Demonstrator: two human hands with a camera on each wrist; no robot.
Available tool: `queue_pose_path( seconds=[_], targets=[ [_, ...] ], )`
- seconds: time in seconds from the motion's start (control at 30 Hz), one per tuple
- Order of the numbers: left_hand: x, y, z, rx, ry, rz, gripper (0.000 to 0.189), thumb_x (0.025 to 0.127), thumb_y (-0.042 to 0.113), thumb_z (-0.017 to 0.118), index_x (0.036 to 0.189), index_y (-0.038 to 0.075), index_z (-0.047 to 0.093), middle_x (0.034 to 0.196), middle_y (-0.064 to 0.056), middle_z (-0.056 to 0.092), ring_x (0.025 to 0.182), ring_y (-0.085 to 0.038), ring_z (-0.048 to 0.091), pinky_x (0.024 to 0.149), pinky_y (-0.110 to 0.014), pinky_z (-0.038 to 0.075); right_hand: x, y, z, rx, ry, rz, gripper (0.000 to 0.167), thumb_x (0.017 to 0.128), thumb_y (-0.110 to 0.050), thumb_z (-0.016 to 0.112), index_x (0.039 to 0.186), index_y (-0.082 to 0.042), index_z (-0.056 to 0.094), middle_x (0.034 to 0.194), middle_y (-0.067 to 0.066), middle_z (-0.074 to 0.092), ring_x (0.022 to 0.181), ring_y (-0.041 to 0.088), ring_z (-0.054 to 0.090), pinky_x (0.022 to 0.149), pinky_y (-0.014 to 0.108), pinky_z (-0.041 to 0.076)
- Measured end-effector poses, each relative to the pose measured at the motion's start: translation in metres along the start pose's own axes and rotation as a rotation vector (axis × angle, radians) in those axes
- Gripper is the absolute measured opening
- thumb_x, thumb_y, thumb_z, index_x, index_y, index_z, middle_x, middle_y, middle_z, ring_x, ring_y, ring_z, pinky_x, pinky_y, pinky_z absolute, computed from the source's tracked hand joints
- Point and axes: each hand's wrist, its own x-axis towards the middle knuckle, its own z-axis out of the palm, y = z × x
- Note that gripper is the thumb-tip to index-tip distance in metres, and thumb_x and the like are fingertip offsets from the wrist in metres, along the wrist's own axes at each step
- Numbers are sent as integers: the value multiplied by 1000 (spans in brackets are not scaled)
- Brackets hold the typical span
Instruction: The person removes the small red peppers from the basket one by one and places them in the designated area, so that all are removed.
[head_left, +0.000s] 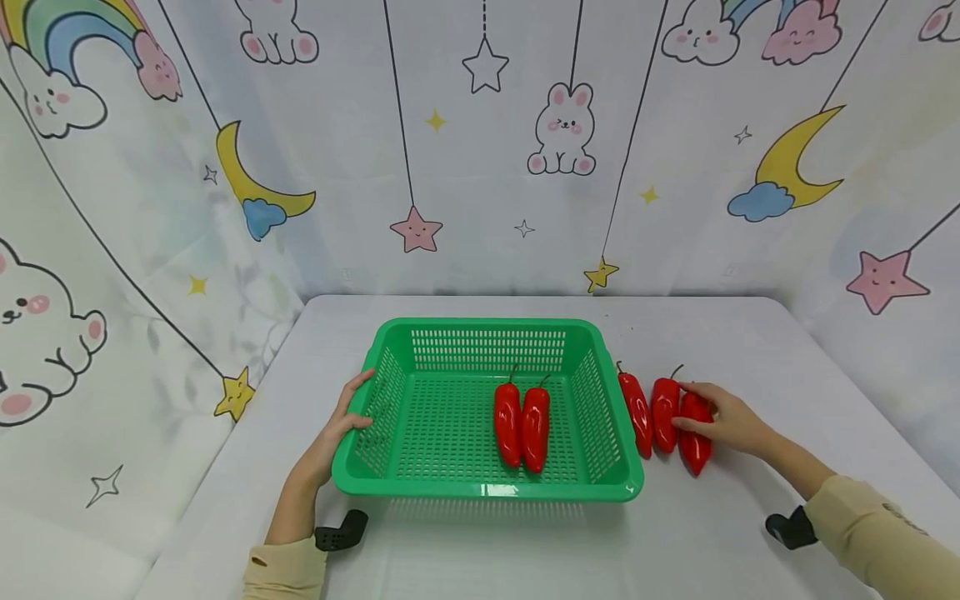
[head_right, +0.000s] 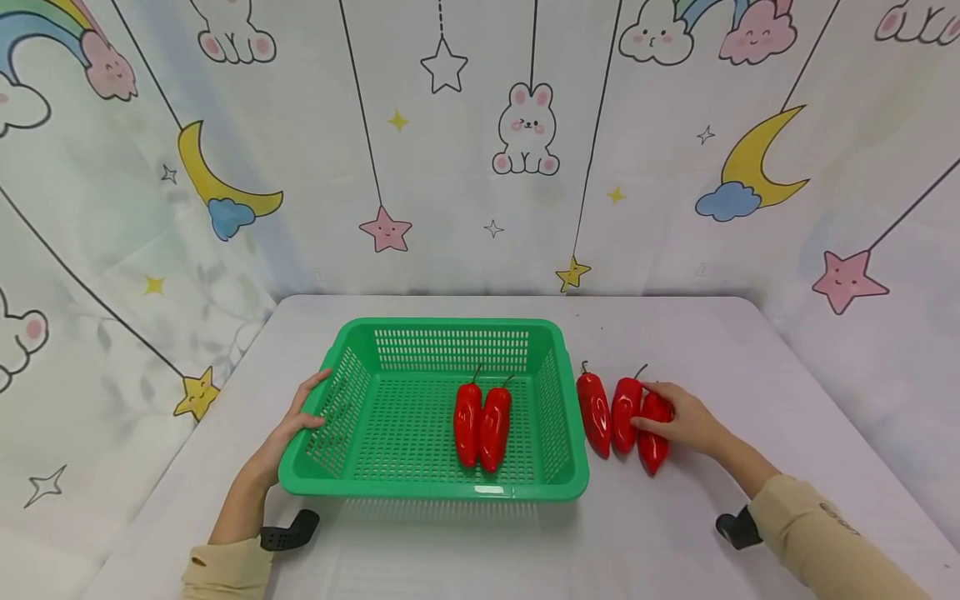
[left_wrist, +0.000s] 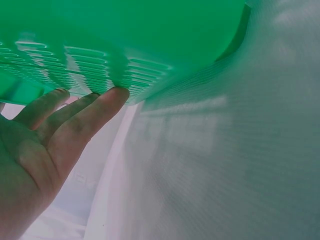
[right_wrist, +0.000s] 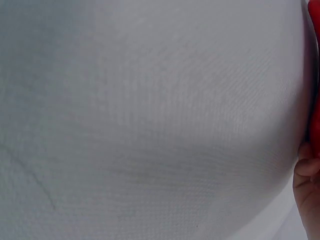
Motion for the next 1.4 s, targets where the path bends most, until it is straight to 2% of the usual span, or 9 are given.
queue_pose_path(
  seconds=[0.27,0.5,0.73,0.93,1.07,1.2,1.4],
  targets=[
    [0,-1,-1,-3,-1,1,70,83,12,36,147,21,9,150,-12,-1,129,-35,16,90,-43,30,0,-5,0,1,14,-43,58,86,-26,57,131,7,41,120,30,45,104,44,44,69,48,49],
    [1,-2,-1,3,-4,3,70,83,12,36,147,22,9,150,-12,0,128,-35,16,90,-43,30,0,-9,-3,-44,6,-20,61,88,-31,54,134,5,38,124,30,42,108,45,42,74,53,47],
    [1,-2,-1,13,-4,3,70,84,14,37,147,22,8,150,-12,-2,129,-36,15,90,-43,29,-4,-13,-10,-75,23,-22,60,87,-31,56,134,1,39,124,28,42,102,41,46,69,48,49],
    [1,-3,-1,14,-2,5,70,83,14,37,147,23,9,150,-12,-1,129,-35,15,90,-44,29,-6,-18,-22,-99,53,-24,56,89,-29,52,135,1,38,127,30,40,99,41,48,68,49,48],
    [1,-3,-1,18,0,5,70,83,13,37,147,23,9,150,-11,-1,130,-34,15,91,-44,28,-6,-23,-30,-117,88,-29,57,89,-29,52,136,-1,38,128,28,41,90,35,49,62,40,48],
    [1,-4,-1,22,1,7,70,83,13,37,147,23,10,150,-11,-1,130,-34,15,91,-44,28,-5,-30,-36,-113,135,-55,59,87,-28,55,137,-2,38,126,26,42,81,27,47,54,27,43],
    [1,-3,-1,25,9,2,71,83,13,37,147,23,10,150,-11,-1,129,-35,15,90,-44,29,-3,-43,-41,-84,189,-88,61,86,-28,58,137,-3,37,123,26,45,79,25,46,50,24,42]
  ],
)
